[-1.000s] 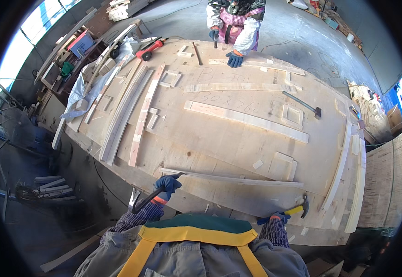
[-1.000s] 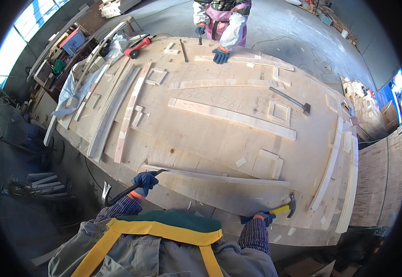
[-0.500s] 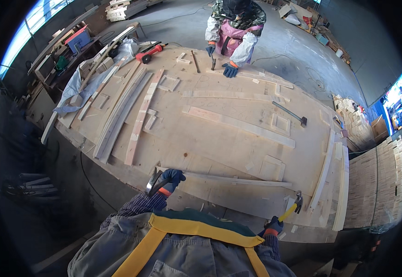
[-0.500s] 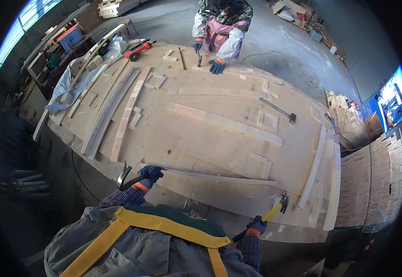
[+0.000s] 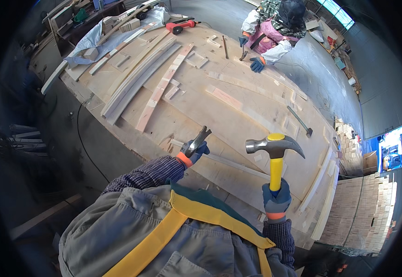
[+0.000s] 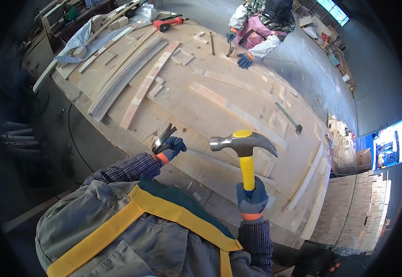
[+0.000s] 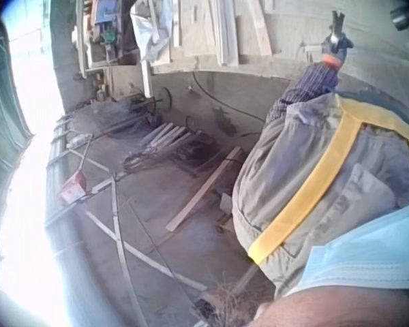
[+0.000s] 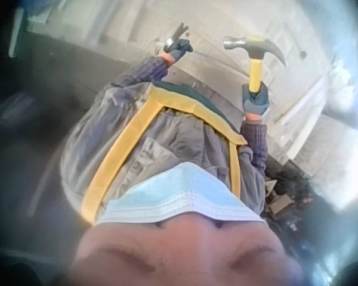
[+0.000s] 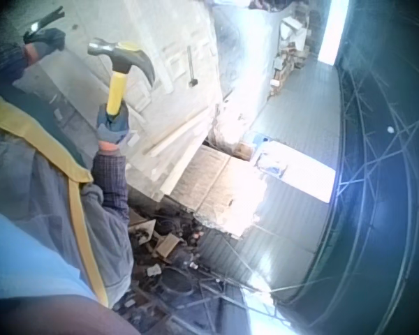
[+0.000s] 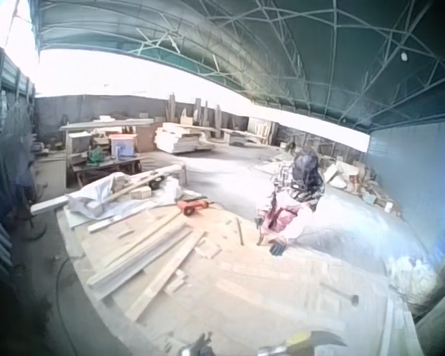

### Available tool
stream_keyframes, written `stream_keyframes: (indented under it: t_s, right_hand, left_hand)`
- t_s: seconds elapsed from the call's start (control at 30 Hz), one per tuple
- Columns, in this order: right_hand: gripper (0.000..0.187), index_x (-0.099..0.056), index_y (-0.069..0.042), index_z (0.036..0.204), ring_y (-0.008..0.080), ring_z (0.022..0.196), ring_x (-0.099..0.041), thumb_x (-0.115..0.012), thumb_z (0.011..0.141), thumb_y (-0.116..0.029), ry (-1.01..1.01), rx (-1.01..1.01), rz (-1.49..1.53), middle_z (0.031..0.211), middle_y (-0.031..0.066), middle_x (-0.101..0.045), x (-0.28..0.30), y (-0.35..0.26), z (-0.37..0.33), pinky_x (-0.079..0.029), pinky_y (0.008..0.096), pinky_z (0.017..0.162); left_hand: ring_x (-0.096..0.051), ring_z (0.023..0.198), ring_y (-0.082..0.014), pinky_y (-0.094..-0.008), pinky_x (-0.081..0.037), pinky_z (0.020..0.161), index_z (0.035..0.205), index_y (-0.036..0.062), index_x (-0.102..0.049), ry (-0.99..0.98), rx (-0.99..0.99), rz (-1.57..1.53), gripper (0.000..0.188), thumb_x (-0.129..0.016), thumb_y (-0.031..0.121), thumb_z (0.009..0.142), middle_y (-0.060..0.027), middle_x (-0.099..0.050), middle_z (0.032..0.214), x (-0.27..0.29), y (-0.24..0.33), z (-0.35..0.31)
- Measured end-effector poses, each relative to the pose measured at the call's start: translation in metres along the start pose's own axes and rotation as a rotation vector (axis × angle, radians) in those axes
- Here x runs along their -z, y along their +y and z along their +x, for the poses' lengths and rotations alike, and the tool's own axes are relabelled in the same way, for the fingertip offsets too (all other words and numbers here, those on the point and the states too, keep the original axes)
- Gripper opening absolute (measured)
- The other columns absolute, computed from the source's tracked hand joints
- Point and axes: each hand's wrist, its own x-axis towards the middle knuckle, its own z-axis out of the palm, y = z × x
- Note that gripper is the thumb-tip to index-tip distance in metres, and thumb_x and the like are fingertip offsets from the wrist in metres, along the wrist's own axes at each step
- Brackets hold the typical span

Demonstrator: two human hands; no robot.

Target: The person uses a crowbar and hammer to pry apart two thin wooden planks that are stuck together on a workbench. After separating them, the person places the planks aside and picks up another plank to inspect it.

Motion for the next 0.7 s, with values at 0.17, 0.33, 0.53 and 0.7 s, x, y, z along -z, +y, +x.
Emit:
stream_keyframes:
  t_s: [0.17, 0.33, 0.53, 0.7]
  right_hand:
    - [0.043, -0.057, 0.000, 0.112, 0.0266, 0.075, -0.069, -0.073, 0.074, -0.009, 0.207, 0.446, -0.118, 0.087, 0.0164, -0.068, 0.022, -0.059, 0.040, -0.053, 0.0315, 0.062]
    - [0.040, -0.060, -0.012, 0.113, 0.0258, 0.056, -0.058, -0.067, 0.074, -0.013, 0.005, 0.803, -0.651, 0.069, 0.0076, -0.057, 0.023, -0.092, 0.070, -0.048, 0.0358, 0.050]
    - [0.039, -0.061, -0.008, 0.112, 0.0283, 0.067, -0.064, -0.069, 0.074, -0.006, 0.194, 0.836, -0.443, 0.084, 0.0119, -0.064, 0.044, -0.112, 0.089, -0.051, 0.0333, 0.058]
    - [0.042, -0.061, -0.011, 0.113, 0.0262, 0.066, -0.063, -0.070, 0.072, -0.008, -0.061, 0.907, -0.766, 0.080, 0.0085, -0.063, 0.038, -0.102, 0.091, -0.051, 0.0339, 0.057]
  left_hand:
    - [-0.059, 0.070, -0.0128, -0.0305, -0.048, 0.068, 0.080, 0.0021, -0.065, 0.037, 0.092, -0.228, 0.031, -0.055, 0.028, 0.093, -0.0062, -0.067, 0.075, -0.004, -0.015, 0.010]
    - [-0.061, 0.073, -0.0136, -0.0296, -0.049, 0.072, 0.080, 0.0043, -0.066, 0.026, -0.045, -0.076, 0.013, -0.058, 0.012, 0.088, -0.0050, -0.067, 0.075, -0.003, -0.003, 0.005]
    - [-0.061, 0.073, -0.0135, -0.0296, -0.049, 0.071, 0.078, 0.0049, -0.066, -0.010, 0.001, 0.010, 0.011, -0.057, 0.002, 0.083, -0.0046, -0.067, 0.075, -0.001, 0.015, 0.002]
    - [-0.062, 0.073, -0.0148, -0.0317, -0.050, 0.071, 0.080, 0.0049, -0.065, 0.010, -0.126, 0.085, 0.013, -0.057, 0.011, 0.089, -0.0056, -0.067, 0.076, -0.001, 0.008, 0.006]
